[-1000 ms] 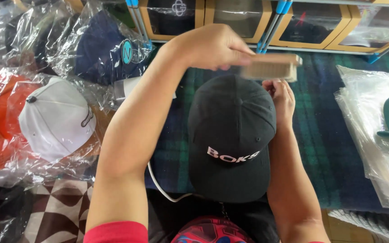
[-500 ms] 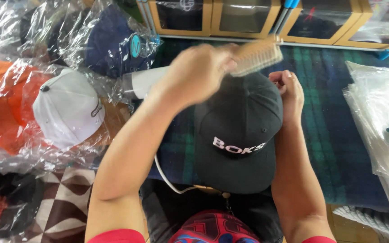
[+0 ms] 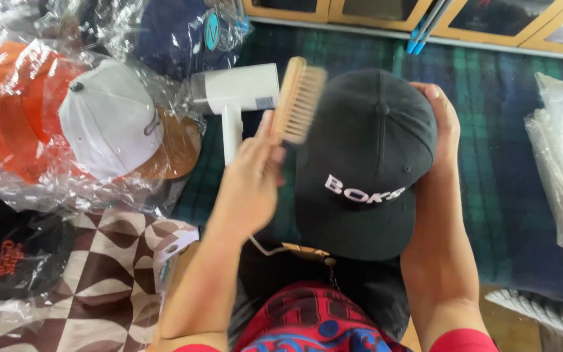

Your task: Cleaning and steaming a black baseball cap using a brush and a handheld steamer to remove lint and refresh the fabric.

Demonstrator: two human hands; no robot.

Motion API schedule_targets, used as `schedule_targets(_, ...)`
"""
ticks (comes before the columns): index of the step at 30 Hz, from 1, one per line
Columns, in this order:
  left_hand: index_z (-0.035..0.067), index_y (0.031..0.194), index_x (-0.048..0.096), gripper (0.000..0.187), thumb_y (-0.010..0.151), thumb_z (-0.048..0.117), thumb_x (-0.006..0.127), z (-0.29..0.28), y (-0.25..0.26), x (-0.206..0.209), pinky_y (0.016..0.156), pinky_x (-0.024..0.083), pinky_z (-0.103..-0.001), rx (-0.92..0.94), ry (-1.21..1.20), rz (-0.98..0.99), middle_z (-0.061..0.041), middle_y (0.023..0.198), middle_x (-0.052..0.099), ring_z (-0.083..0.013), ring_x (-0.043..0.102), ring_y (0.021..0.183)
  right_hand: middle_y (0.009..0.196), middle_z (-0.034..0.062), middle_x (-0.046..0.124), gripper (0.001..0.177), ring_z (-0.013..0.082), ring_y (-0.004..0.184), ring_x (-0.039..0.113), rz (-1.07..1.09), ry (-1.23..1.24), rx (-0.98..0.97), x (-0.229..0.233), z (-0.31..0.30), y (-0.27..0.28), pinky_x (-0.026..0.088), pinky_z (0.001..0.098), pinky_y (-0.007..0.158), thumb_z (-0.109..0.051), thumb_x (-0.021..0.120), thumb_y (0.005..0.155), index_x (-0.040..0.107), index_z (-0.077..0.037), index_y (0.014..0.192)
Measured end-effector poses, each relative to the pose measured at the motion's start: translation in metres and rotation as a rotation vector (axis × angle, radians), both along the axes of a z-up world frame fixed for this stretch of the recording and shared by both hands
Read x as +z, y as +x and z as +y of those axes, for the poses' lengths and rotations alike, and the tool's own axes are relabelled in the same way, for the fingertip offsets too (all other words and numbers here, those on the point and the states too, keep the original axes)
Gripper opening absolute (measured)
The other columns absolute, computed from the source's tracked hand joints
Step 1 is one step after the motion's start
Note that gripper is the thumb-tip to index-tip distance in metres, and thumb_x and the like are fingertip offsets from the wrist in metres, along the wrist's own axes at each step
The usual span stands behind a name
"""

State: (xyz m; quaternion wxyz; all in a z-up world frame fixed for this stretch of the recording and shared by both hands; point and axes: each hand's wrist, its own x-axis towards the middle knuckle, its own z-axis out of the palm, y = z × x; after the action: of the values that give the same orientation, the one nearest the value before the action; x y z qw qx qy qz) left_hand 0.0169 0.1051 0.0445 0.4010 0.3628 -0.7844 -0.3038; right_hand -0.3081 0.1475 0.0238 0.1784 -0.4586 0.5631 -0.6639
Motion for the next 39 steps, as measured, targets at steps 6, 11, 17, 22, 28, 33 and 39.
schedule_targets(6, 0.007, 0.158, 0.038, 0.053, 0.107, 0.019, 0.049, 0.032, -0.007, -0.044, 0.098, 0.055, -0.052, 0.074, 0.116, 0.064, -0.032, 0.137, 0.061, -0.0468, 0.063, 0.120, 0.096, 0.0071, 0.072, 0.031, 0.0185, 0.093, 0.068, 0.131, 0.001, -0.127, 0.015, 0.000, 0.010, 0.053, 0.0341, 0.080, -0.029, 0.056, 0.102, 0.075, -0.006, 0.107)
schedule_targets(11, 0.012, 0.154, 0.045, 0.056, 0.100, 0.029, 0.050, 0.027, 0.025, -0.048, 0.105, 0.042, -0.032, 0.105, 0.516, -0.193, -0.015, 0.146, 0.060, -0.0301, 0.053, 0.138, 0.097, 0.0056, 0.073, 0.021, 0.0189, 0.095, 0.067, 0.262, 0.015, -0.267, 0.022, 0.006, 0.012, 0.052, 0.0377, 0.082, -0.022, 0.063, 0.099, 0.080, -0.010, 0.098)
schedule_targets(17, 0.007, 0.156, 0.030, 0.080, 0.091, 0.014, 0.075, 0.065, -0.019, -0.005, 0.062, 0.058, -0.025, -0.043, 0.363, 0.871, -0.004, 0.092, 0.060, -0.0102, 0.059, 0.069, 0.074, 0.0031, 0.069, 0.007, 0.0208, 0.075, 0.069, 0.794, -0.057, -0.243, 0.089, 0.110, 0.123, 0.051, 0.0328, 0.075, -0.002, 0.064, 0.084, 0.066, -0.008, 0.085)
schedule_targets(22, 0.006, 0.144, 0.031, 0.062, 0.097, 0.003, 0.072, 0.081, -0.082, -0.010, 0.070, 0.056, -0.031, -0.145, -0.083, 0.818, -0.015, 0.101, 0.061, -0.0201, 0.068, 0.079, 0.141, 0.0289, 0.054, 0.069, 0.0350, 0.116, 0.063, 0.792, 0.013, 0.307, 0.095, 0.110, 0.146, 0.055, 0.0420, 0.100, -0.022, 0.064, 0.099, 0.031, 0.005, 0.153)
schedule_targets(28, -0.001, 0.139, 0.049, 0.043, 0.104, 0.020, 0.064, 0.092, -0.062, 0.007, 0.117, 0.047, -0.051, -0.231, -0.452, 0.447, -0.023, 0.139, 0.057, -0.0408, 0.058, 0.133, 0.125, 0.0212, 0.055, 0.063, 0.0220, 0.090, 0.057, 0.325, 0.099, 0.060, 0.092, 0.108, 0.141, 0.052, 0.0350, 0.081, -0.013, 0.053, 0.100, 0.020, -0.003, 0.153)
schedule_targets(33, 0.000, 0.123, 0.058, 0.032, 0.094, 0.013, 0.064, 0.078, -0.030, -0.021, 0.118, 0.041, -0.059, -0.101, -0.508, 0.324, -0.026, 0.133, 0.060, -0.0472, 0.057, 0.130, 0.144, 0.0295, 0.057, 0.051, 0.0410, 0.131, 0.058, 0.852, 0.206, 0.125, 0.107, 0.120, 0.095, 0.044, 0.0437, 0.109, -0.020, 0.062, 0.099, 0.050, 0.007, 0.140)
schedule_targets(39, 0.008, 0.153, 0.040, 0.061, 0.100, 0.033, 0.057, 0.069, -0.025, -0.087, 0.098, 0.052, -0.030, -0.054, 0.511, 0.452, -0.010, 0.131, 0.062, -0.0173, 0.065, 0.111, 0.134, 0.0217, 0.073, 0.061, 0.0396, 0.095, 0.070, 0.985, 0.564, -0.523, 0.077, 0.153, 0.037, 0.052, 0.0476, 0.073, -0.039, 0.060, 0.118, 0.047, -0.005, 0.168)
